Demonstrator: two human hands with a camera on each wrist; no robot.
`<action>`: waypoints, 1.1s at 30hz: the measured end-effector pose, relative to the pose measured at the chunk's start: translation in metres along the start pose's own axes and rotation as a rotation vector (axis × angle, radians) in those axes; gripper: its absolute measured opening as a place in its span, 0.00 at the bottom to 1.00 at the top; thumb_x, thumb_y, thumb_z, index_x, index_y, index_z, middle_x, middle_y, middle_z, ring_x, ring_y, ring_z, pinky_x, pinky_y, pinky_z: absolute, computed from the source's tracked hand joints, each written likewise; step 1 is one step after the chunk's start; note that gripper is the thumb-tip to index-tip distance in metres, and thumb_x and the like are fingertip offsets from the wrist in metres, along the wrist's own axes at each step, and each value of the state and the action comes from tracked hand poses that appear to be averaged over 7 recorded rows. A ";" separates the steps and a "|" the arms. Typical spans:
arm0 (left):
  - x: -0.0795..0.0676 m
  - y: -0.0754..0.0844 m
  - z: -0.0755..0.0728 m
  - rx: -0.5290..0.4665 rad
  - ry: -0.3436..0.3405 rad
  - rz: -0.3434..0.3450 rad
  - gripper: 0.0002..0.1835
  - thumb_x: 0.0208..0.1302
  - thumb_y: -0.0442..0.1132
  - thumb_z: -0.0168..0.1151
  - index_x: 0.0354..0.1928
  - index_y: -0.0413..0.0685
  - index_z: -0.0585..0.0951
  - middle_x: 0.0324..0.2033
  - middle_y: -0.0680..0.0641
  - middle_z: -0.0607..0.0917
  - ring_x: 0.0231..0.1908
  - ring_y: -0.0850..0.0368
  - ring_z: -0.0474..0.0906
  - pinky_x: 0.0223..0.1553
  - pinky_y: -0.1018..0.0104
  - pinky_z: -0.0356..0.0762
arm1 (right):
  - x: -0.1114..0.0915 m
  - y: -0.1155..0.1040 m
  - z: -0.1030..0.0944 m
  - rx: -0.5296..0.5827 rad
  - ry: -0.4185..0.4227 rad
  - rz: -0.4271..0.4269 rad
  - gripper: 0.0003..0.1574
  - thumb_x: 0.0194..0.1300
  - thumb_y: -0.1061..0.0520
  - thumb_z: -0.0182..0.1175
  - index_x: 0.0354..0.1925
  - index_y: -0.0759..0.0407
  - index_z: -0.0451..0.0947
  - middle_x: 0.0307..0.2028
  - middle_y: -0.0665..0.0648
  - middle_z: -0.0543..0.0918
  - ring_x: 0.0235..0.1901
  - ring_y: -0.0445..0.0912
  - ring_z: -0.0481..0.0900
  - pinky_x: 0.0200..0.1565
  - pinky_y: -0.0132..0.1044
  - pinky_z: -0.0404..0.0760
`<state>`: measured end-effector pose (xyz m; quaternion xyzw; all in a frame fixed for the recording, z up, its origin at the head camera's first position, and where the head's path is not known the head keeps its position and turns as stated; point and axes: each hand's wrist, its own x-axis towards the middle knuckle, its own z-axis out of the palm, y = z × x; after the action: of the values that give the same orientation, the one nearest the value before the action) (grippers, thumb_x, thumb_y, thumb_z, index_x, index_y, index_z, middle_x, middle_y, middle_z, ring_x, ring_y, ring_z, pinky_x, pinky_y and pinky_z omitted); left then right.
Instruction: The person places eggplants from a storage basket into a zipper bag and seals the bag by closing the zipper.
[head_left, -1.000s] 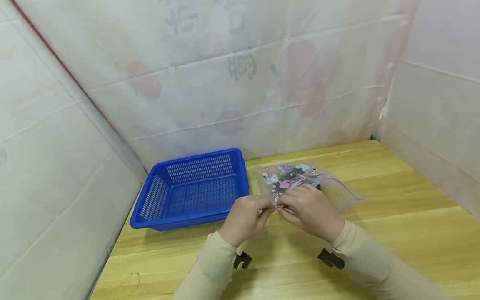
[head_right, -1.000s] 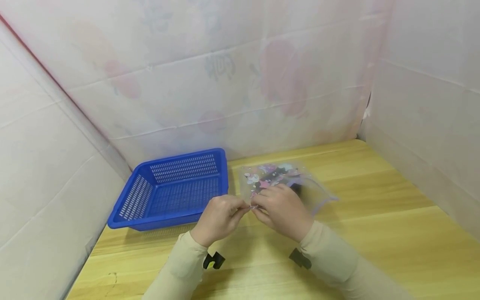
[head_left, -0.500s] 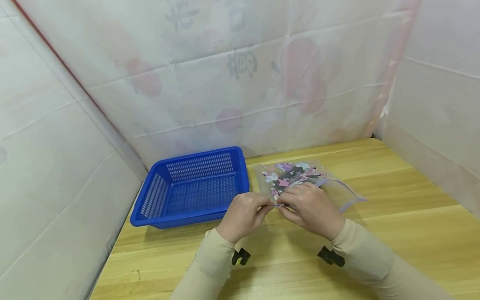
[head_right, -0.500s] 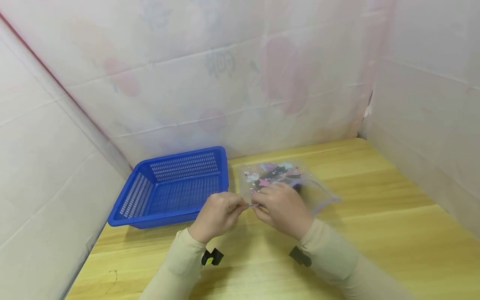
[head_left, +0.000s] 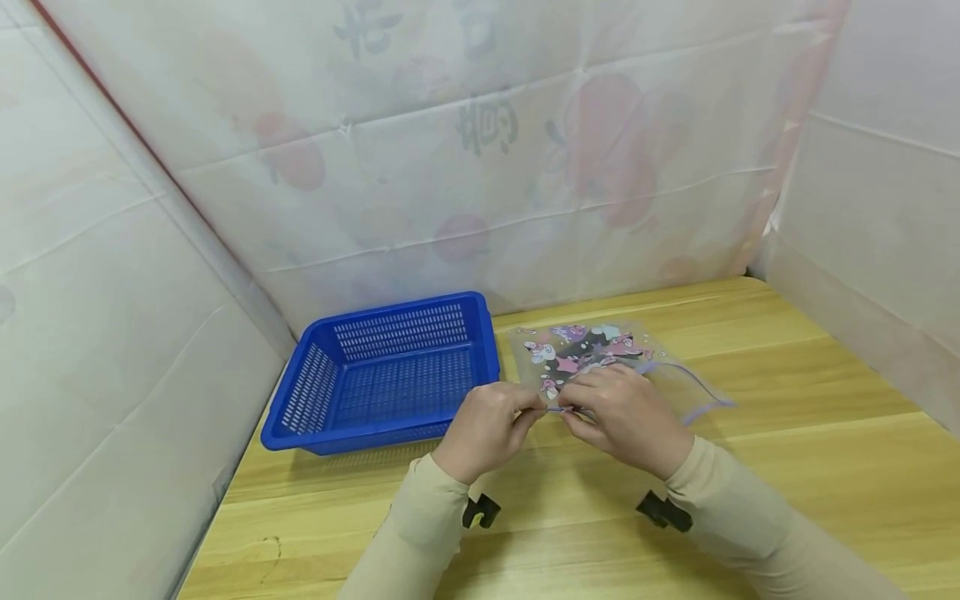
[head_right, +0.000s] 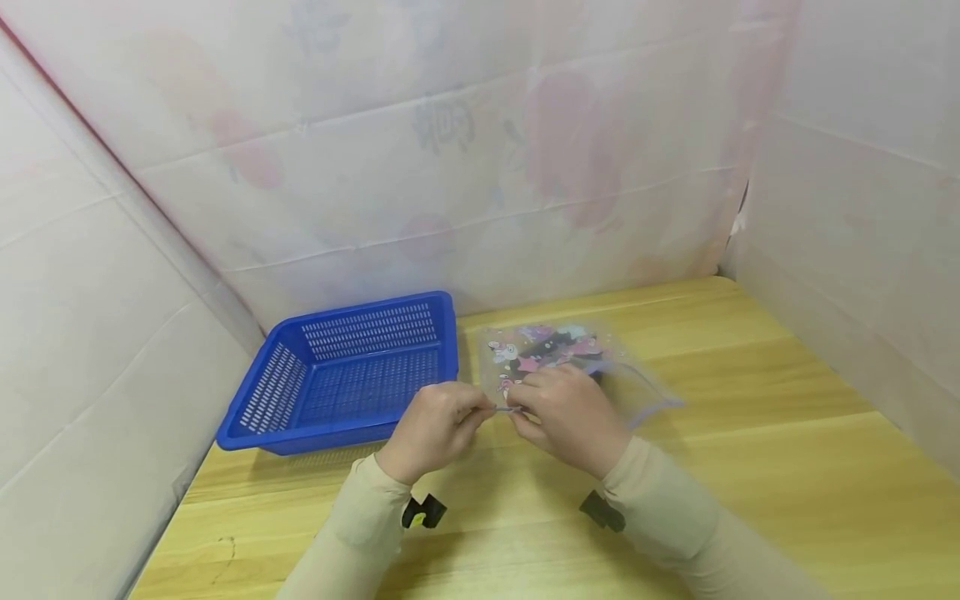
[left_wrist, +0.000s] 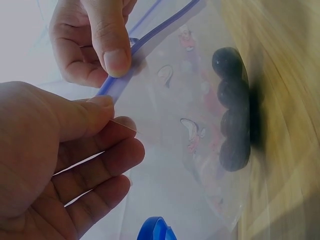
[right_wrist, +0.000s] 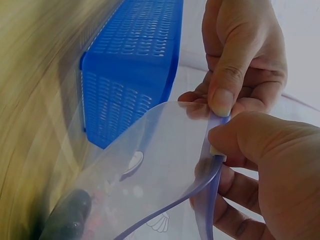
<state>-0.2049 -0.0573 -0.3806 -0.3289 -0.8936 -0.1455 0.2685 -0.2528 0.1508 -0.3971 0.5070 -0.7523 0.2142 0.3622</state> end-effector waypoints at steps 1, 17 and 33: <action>0.000 0.000 0.000 0.002 0.000 0.000 0.04 0.61 0.35 0.67 0.29 0.52 0.85 0.24 0.58 0.83 0.24 0.68 0.73 0.28 0.77 0.70 | 0.000 0.000 0.000 0.002 -0.001 0.001 0.06 0.50 0.59 0.67 0.28 0.49 0.79 0.27 0.43 0.81 0.24 0.37 0.74 0.31 0.40 0.76; -0.001 0.000 -0.005 0.008 0.002 -0.011 0.05 0.62 0.35 0.66 0.28 0.51 0.84 0.24 0.57 0.83 0.23 0.67 0.72 0.27 0.76 0.69 | -0.001 0.004 -0.002 -0.016 -0.020 0.015 0.10 0.49 0.60 0.66 0.24 0.48 0.73 0.23 0.42 0.76 0.22 0.36 0.70 0.27 0.37 0.72; 0.000 0.001 -0.008 0.007 0.009 -0.024 0.06 0.62 0.35 0.65 0.27 0.51 0.82 0.23 0.58 0.80 0.23 0.67 0.69 0.27 0.74 0.68 | 0.001 0.010 -0.011 -0.008 -0.010 0.051 0.10 0.46 0.61 0.64 0.23 0.49 0.72 0.22 0.42 0.75 0.21 0.37 0.66 0.25 0.33 0.70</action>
<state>-0.2011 -0.0604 -0.3741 -0.3168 -0.8968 -0.1470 0.2717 -0.2582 0.1619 -0.3888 0.4875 -0.7675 0.2178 0.3547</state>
